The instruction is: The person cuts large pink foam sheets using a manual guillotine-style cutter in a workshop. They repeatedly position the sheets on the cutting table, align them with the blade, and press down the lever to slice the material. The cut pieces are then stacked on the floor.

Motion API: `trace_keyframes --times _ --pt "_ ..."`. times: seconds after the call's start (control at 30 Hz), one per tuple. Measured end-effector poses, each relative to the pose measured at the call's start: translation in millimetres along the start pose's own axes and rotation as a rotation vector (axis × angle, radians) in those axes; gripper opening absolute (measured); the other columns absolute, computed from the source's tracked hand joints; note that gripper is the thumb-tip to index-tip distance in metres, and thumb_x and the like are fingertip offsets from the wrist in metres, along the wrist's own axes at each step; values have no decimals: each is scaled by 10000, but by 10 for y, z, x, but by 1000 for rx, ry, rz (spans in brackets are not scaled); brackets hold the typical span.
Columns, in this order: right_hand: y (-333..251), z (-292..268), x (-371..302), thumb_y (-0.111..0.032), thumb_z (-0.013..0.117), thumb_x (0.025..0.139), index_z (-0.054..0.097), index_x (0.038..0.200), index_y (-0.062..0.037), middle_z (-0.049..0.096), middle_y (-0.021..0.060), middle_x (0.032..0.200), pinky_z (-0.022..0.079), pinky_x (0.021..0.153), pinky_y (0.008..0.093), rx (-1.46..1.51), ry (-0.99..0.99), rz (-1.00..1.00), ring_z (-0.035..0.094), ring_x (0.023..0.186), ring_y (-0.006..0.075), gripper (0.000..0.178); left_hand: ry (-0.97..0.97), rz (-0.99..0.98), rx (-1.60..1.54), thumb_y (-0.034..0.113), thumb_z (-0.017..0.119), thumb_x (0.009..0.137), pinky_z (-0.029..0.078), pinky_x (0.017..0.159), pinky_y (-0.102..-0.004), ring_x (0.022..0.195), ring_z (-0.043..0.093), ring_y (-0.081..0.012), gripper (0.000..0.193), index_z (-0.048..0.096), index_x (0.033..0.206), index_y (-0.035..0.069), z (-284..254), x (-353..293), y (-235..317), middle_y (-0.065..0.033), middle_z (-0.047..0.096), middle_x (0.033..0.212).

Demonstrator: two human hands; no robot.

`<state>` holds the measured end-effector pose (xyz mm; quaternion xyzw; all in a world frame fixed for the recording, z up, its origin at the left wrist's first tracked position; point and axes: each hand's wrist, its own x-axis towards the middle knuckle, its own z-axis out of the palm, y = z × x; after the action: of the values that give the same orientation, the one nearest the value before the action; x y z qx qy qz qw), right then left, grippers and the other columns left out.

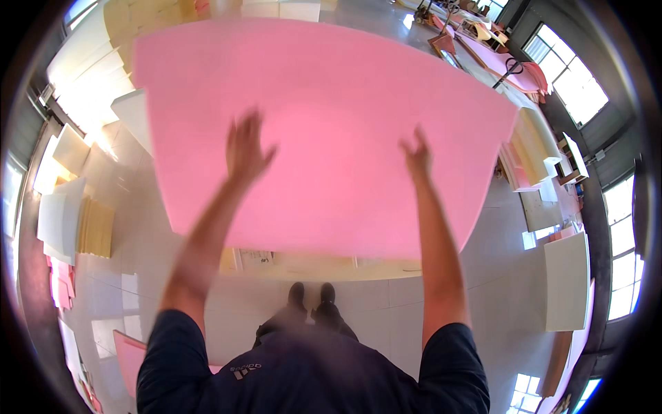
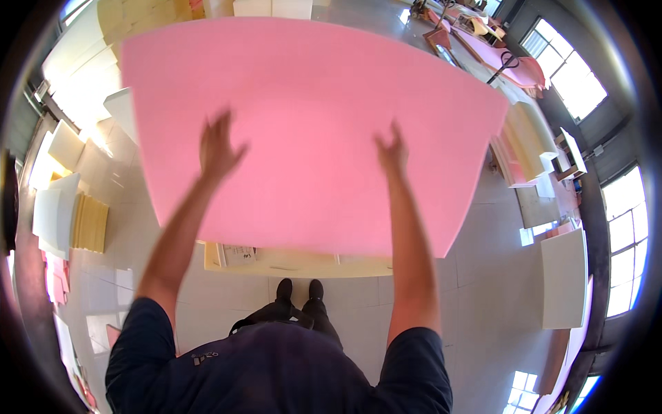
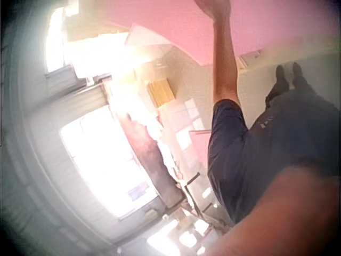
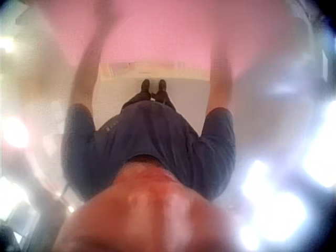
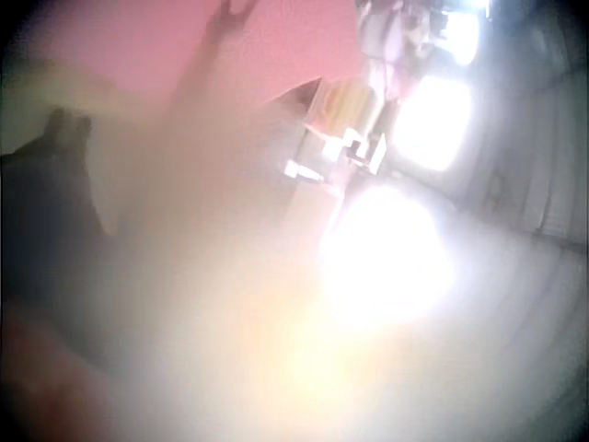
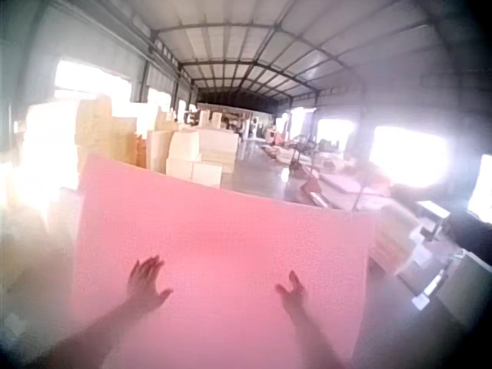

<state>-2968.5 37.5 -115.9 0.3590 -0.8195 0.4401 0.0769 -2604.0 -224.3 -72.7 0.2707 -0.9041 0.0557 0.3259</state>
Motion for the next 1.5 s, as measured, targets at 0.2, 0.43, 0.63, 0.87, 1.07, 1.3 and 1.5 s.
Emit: trace_keyframes --times 0.2,0.43,0.63,0.87,1.07,1.3,1.5 --pt "1897 224 -3544 -291 725 868 466 1375 33 548 199 1349 478 979 401 -48 217 1027 556 1210 307 655 -154 -1161 -568 403 798 756 436 967 -463 1150 534 -336 688 536 1243 -5 703 -3194 100 -177 582 1216" --pt "1749 284 -3312 -346 700 836 564 1222 -115 658 79 923 501 653 372 757 217 1603 604 746 225 470 -107 -1892 -1073 288 799 772 421 640 -359 785 547 -184 447 590 1094 60 1387 -3580 -417 -68 611 979" --pt "1436 198 -2648 -315 650 886 595 1172 -128 675 30 916 458 494 240 1127 313 1501 627 696 158 346 193 -1891 -1344 269 763 811 433 597 -314 763 545 -163 401 595 1140 111 1209 -2725 -114 -61 612 967" --pt "55 -735 -1657 -124 751 849 561 1183 -41 666 63 948 539 578 243 1040 534 837 638 780 155 393 355 -1746 -1317 223 713 878 455 548 -206 744 610 -144 370 577 1195 88 199 -1840 30 -59 640 942" --pt "1260 -260 -2144 -120 689 901 558 1152 -31 655 93 990 586 582 299 1001 552 1204 643 761 193 297 -91 -1789 -1404 215 669 927 541 654 -320 765 623 -162 339 554 1221 94 1187 -2579 -18 -55 635 921" --pt "2318 -77 -1919 -173 582 965 561 1126 -39 622 148 975 531 579 326 623 333 1499 589 750 218 210 -565 -1641 -1117 339 680 901 545 750 -383 855 645 -207 386 599 1185 91 1263 -2634 115 -78 650 1037" --pt "2296 273 -1974 -234 654 899 535 1258 -43 558 146 1171 522 766 391 266 -72 1324 568 1022 256 424 -622 -1047 -484 487 673 838 517 865 -422 968 652 -316 547 612 1175 60 247 -4006 471 -134 675 1094"
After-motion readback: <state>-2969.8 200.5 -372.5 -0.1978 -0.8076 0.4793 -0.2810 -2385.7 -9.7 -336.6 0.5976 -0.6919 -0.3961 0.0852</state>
